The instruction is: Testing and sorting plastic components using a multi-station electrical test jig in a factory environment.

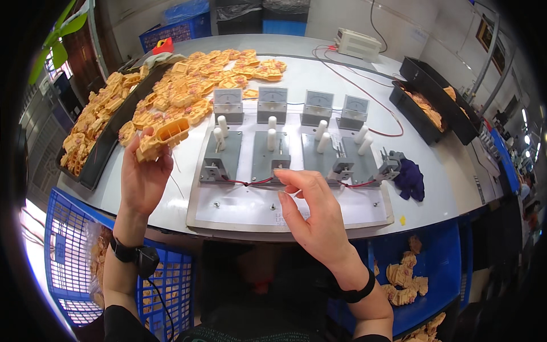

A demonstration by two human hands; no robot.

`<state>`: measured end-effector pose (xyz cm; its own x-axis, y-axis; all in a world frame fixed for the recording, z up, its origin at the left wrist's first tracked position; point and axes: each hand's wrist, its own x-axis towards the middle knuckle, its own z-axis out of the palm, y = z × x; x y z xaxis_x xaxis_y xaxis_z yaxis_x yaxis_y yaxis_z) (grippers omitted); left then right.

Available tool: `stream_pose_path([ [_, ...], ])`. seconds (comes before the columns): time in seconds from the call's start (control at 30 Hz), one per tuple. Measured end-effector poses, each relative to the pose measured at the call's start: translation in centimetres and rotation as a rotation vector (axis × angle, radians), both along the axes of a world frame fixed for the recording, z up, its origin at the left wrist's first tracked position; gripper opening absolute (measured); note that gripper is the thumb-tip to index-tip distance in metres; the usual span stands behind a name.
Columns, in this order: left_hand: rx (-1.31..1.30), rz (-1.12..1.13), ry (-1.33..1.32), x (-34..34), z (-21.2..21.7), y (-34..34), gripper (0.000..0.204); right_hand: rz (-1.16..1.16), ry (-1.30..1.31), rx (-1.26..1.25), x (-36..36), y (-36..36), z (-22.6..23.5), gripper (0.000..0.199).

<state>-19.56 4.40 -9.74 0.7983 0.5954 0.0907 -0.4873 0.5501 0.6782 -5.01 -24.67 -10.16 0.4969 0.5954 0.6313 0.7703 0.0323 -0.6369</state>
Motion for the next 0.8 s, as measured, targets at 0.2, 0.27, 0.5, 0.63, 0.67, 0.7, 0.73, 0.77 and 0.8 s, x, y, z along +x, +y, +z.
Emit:
stream_pose_path([
  [0.2,0.135,0.023,0.026,-0.3,2.0,0.9,0.045,0.172,0.123,-0.020,-1.9,3.8,-0.4,0.037],
  [0.27,0.132,0.051,0.067,-0.6,2.2,0.8,0.046,0.157,0.145,-0.019,-2.0,5.9,-0.3,0.039],
  [0.5,0.142,0.030,0.169,-0.6,1.6,1.1,0.047,0.084,0.170,0.061,-2.2,8.4,-1.9,0.040],
  [0.63,0.057,-0.043,0.173,1.0,0.7,2.5,0.045,0.042,0.132,0.064,-3.2,8.4,-2.6,0.036],
  [0.67,0.033,-0.050,0.197,1.4,0.4,3.1,0.043,0.077,0.207,0.064,-3.5,8.7,-2.5,0.036],
  [0.7,0.007,-0.062,0.221,1.9,0.2,3.5,0.041,0.106,0.281,0.060,-3.6,8.8,-2.4,0.036],
  [0.73,-0.012,-0.057,0.238,2.3,0.3,3.7,0.039,0.104,0.284,0.068,-3.6,8.6,-2.5,0.036],
  [0.77,-0.005,-0.059,0.242,2.6,0.3,4.0,0.039,0.140,0.284,0.058,-3.6,8.5,-2.6,0.035],
  [0.8,0.002,-0.080,0.252,2.9,0.1,4.4,0.039,0.178,0.284,0.047,-3.4,8.2,-2.6,0.034],
])
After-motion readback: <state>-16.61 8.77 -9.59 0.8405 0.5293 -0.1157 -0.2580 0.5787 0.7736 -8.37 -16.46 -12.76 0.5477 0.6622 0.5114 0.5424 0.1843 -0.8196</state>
